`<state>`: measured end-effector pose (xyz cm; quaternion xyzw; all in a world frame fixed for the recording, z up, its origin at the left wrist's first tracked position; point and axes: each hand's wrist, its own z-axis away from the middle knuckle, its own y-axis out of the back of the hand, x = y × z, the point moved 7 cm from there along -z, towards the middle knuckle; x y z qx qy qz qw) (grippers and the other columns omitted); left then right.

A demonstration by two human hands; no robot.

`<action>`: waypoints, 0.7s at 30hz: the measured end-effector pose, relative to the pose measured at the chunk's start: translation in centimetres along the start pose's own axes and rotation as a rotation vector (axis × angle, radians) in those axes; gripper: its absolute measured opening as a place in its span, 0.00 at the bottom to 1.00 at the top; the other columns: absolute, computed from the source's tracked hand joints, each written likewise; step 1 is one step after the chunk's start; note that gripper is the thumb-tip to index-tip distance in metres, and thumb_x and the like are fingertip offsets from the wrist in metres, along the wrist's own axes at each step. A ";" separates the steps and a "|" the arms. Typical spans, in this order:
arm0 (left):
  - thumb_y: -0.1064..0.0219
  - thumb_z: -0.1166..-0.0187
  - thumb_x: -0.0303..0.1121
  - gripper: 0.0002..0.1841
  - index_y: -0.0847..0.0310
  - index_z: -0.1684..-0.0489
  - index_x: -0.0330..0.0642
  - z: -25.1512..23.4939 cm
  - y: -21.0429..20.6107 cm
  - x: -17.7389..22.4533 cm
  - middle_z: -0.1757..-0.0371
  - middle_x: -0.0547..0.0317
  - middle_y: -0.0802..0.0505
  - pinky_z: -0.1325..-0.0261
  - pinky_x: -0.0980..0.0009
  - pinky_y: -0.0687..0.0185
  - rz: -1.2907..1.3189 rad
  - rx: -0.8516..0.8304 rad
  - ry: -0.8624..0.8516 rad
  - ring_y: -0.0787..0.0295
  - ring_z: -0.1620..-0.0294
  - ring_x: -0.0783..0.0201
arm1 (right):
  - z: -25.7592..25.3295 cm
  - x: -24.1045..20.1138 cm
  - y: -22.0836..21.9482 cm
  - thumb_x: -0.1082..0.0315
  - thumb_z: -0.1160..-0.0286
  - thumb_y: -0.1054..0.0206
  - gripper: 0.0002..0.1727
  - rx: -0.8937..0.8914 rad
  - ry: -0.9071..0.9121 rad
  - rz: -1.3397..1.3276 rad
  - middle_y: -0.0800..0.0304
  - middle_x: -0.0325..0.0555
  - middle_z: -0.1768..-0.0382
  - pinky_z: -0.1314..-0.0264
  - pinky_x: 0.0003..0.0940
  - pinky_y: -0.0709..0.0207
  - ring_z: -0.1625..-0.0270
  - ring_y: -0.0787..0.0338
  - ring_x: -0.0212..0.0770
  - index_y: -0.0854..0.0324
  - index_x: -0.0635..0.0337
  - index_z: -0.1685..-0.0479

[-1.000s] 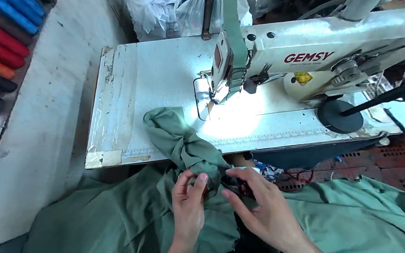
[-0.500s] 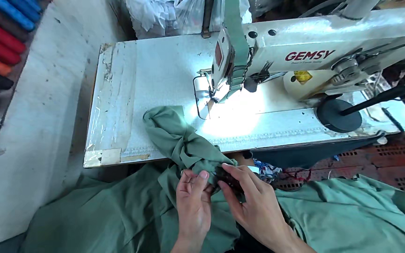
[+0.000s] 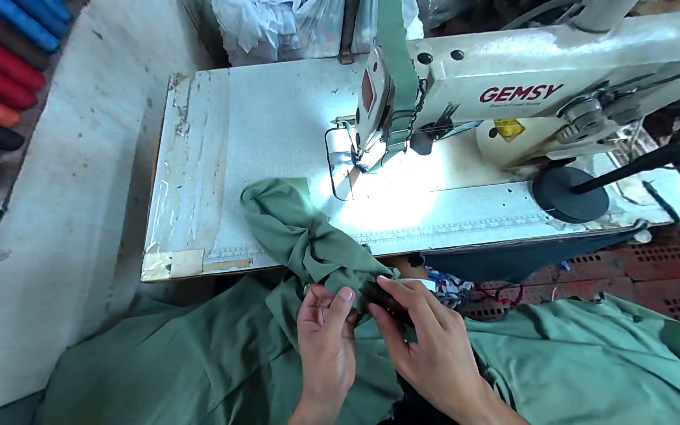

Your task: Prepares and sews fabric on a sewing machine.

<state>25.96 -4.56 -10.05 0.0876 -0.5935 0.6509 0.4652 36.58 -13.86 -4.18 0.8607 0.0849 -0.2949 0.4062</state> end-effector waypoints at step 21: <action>0.30 0.24 0.23 0.05 0.22 0.63 0.41 -0.1 -0.7 0.1 0.67 0.57 0.09 0.54 0.69 0.08 -0.011 -0.017 -0.021 0.08 0.64 0.67 | 0.1 0.2 0.3 0.67 0.22 0.28 0.13 0.098 0.030 -0.071 0.06 0.50 0.59 0.53 0.22 0.15 0.57 0.07 0.33 0.13 0.65 0.45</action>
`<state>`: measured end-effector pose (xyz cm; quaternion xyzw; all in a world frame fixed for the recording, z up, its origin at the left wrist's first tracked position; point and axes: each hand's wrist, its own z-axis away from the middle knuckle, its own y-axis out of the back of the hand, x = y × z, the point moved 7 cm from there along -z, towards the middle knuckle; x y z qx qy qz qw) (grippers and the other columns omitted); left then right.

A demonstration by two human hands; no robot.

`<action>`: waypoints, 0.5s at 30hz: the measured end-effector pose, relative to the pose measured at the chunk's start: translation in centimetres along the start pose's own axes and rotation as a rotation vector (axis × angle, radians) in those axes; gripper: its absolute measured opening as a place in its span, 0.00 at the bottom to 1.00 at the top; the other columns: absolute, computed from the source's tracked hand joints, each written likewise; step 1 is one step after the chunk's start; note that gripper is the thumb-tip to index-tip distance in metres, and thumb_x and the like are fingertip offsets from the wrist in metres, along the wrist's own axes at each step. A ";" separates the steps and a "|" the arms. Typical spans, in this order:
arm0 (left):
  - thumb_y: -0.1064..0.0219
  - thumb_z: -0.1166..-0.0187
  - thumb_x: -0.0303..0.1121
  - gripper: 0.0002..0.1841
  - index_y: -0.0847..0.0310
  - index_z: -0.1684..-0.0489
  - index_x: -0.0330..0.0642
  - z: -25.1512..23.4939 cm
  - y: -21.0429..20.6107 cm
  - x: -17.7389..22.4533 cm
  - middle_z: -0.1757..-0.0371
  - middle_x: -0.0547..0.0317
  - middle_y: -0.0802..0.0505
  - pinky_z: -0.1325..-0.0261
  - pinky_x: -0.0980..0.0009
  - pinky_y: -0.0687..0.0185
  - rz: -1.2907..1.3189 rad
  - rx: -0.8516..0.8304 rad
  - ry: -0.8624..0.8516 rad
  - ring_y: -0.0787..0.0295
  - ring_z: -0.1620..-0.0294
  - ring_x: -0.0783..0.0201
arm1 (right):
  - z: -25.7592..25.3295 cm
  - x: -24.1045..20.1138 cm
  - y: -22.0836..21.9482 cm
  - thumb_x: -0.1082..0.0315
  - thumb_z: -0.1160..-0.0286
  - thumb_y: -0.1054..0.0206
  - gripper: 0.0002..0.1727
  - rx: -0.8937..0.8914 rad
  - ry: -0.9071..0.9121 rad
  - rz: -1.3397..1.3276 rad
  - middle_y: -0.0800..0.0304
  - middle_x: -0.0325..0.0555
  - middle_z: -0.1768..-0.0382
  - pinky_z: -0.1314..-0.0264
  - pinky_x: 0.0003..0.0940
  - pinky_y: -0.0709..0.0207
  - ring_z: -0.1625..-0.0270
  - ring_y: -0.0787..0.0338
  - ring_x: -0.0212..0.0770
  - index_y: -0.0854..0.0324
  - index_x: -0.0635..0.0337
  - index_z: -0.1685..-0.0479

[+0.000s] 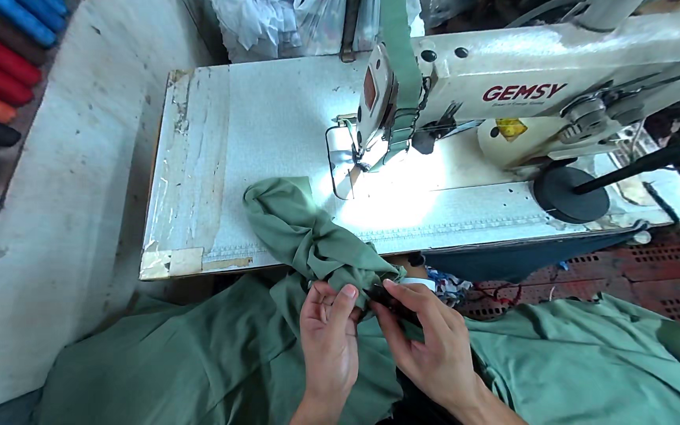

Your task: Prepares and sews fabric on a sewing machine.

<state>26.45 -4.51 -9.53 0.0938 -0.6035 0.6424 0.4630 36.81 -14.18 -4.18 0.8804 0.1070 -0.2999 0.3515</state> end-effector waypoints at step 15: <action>0.31 0.24 0.23 0.05 0.23 0.63 0.41 -0.2 0.2 -0.3 0.69 0.57 0.09 0.55 0.69 0.09 -0.003 -0.004 0.012 0.08 0.66 0.68 | 0.5 0.5 -0.4 0.65 0.22 0.29 0.16 0.010 0.013 -0.019 0.09 0.45 0.56 0.53 0.18 0.17 0.55 0.11 0.28 0.16 0.59 0.40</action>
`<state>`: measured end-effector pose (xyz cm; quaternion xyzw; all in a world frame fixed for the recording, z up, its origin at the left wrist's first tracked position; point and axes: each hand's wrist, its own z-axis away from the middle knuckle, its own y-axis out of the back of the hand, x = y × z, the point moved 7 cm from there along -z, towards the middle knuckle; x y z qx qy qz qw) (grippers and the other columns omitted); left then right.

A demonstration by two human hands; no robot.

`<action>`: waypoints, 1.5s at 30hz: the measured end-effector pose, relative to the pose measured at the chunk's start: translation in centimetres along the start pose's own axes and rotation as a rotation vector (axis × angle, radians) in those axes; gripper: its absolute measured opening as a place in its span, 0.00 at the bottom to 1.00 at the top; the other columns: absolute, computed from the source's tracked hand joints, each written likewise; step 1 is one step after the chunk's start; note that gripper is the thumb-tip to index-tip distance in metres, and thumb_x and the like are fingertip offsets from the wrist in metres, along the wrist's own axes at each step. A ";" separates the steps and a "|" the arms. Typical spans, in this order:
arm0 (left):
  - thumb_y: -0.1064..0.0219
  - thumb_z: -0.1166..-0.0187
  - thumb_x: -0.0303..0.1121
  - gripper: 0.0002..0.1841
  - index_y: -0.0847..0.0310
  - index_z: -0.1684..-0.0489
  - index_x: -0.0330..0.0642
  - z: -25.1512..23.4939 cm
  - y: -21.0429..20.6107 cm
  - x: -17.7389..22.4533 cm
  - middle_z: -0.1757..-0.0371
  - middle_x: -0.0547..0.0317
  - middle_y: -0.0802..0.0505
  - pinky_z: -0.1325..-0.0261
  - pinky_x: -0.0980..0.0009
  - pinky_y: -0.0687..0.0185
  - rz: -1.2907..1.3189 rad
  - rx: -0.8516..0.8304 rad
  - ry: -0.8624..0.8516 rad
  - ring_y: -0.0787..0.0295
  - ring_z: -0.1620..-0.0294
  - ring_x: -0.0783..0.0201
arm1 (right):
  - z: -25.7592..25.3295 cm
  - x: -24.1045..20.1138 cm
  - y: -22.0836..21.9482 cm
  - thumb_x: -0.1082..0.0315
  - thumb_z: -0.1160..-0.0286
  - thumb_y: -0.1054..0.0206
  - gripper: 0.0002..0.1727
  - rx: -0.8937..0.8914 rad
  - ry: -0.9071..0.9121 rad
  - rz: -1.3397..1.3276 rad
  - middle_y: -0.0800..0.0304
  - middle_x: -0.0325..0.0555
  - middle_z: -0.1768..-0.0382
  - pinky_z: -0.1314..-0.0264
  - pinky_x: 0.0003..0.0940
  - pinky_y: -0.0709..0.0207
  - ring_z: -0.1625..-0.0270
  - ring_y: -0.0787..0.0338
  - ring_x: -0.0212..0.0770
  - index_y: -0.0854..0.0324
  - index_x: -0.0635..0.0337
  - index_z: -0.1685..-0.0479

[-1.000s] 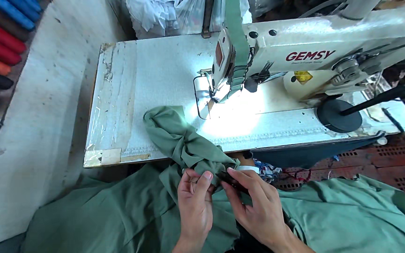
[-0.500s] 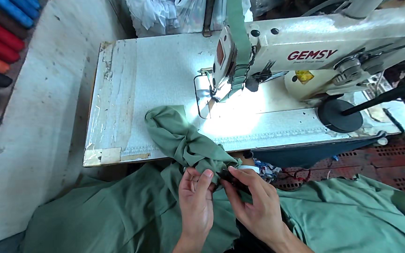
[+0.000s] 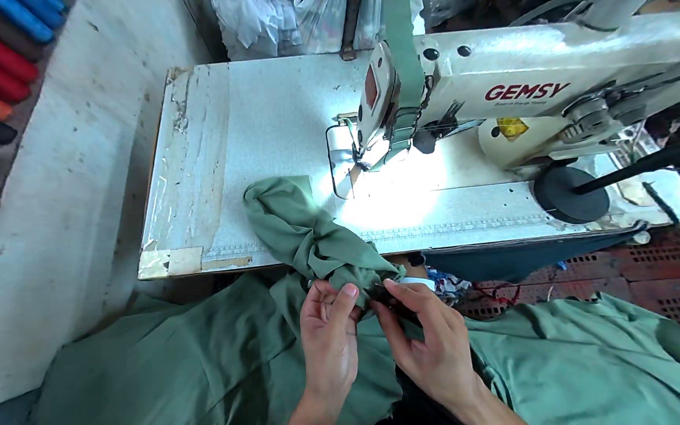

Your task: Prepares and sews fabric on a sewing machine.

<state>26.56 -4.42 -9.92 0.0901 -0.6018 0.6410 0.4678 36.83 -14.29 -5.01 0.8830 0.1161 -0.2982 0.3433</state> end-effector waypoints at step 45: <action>0.30 0.25 0.21 0.07 0.23 0.63 0.43 0.0 -0.3 -0.3 0.68 0.61 0.10 0.57 0.72 0.10 -0.156 -0.070 -0.053 0.10 0.66 0.71 | -0.1 -0.5 0.4 0.67 0.23 0.27 0.12 0.048 0.102 -0.013 0.09 0.46 0.59 0.51 0.24 0.13 0.56 0.08 0.34 0.15 0.59 0.45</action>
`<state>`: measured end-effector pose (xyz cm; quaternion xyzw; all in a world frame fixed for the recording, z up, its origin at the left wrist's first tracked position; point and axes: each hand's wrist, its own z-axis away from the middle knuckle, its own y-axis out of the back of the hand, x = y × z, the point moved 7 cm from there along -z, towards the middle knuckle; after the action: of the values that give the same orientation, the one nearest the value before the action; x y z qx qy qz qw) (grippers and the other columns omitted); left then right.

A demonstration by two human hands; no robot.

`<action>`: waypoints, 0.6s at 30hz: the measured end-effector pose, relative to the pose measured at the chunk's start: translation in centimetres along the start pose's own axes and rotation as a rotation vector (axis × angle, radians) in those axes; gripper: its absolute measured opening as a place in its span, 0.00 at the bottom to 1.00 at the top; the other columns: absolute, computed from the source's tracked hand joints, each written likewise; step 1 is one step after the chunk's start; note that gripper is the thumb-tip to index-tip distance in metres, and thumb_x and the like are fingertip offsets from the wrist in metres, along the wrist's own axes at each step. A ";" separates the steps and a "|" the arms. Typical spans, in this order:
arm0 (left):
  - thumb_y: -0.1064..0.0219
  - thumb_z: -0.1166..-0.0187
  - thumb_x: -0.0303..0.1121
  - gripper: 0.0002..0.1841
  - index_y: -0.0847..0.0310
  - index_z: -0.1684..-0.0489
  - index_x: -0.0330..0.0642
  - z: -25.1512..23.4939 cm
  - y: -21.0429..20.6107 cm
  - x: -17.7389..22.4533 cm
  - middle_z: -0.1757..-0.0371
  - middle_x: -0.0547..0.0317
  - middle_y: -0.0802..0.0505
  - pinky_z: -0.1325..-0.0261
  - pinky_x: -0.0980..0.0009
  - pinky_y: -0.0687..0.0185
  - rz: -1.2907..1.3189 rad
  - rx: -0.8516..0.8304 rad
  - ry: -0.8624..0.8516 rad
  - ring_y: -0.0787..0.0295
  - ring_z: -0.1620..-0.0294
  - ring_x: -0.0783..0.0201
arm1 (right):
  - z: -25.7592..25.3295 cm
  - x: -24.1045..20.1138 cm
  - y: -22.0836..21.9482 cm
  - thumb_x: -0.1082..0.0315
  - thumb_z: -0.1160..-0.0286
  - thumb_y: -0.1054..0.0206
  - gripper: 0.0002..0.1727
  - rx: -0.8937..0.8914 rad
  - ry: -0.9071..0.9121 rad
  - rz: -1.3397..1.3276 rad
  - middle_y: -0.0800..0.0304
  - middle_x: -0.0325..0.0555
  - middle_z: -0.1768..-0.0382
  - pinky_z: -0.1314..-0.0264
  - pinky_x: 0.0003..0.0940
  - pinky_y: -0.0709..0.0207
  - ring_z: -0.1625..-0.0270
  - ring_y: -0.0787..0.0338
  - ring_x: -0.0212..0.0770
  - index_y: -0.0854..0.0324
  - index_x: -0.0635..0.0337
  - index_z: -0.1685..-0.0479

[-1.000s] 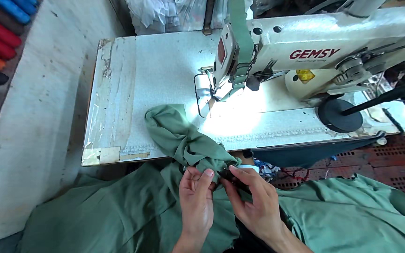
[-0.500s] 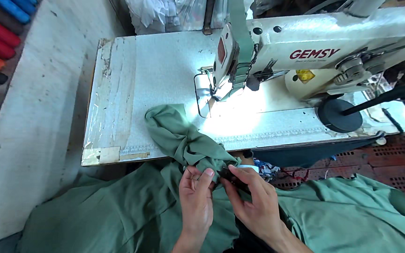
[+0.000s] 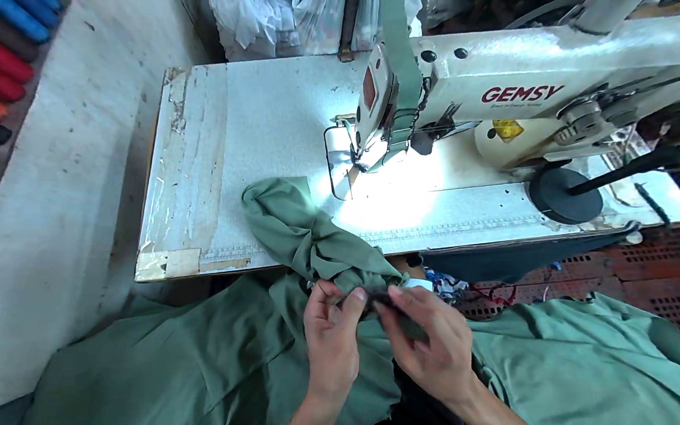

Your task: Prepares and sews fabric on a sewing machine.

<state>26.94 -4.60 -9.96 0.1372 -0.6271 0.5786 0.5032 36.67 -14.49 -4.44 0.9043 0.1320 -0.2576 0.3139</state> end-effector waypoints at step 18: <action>0.44 0.18 0.22 0.14 0.21 0.66 0.58 0.1 0.7 0.7 0.72 0.76 0.08 0.62 0.76 0.11 -0.135 0.020 -0.012 0.11 0.70 0.78 | -1.4 2.6 0.4 0.71 0.28 0.32 0.09 -0.203 -0.150 -0.104 0.13 0.46 0.62 0.67 0.31 0.14 0.66 0.12 0.36 0.17 0.60 0.51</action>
<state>26.08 -4.17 -9.84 0.1878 -0.6137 0.5485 0.5360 39.51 -13.72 -4.67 0.8379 0.1804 -0.3259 0.3989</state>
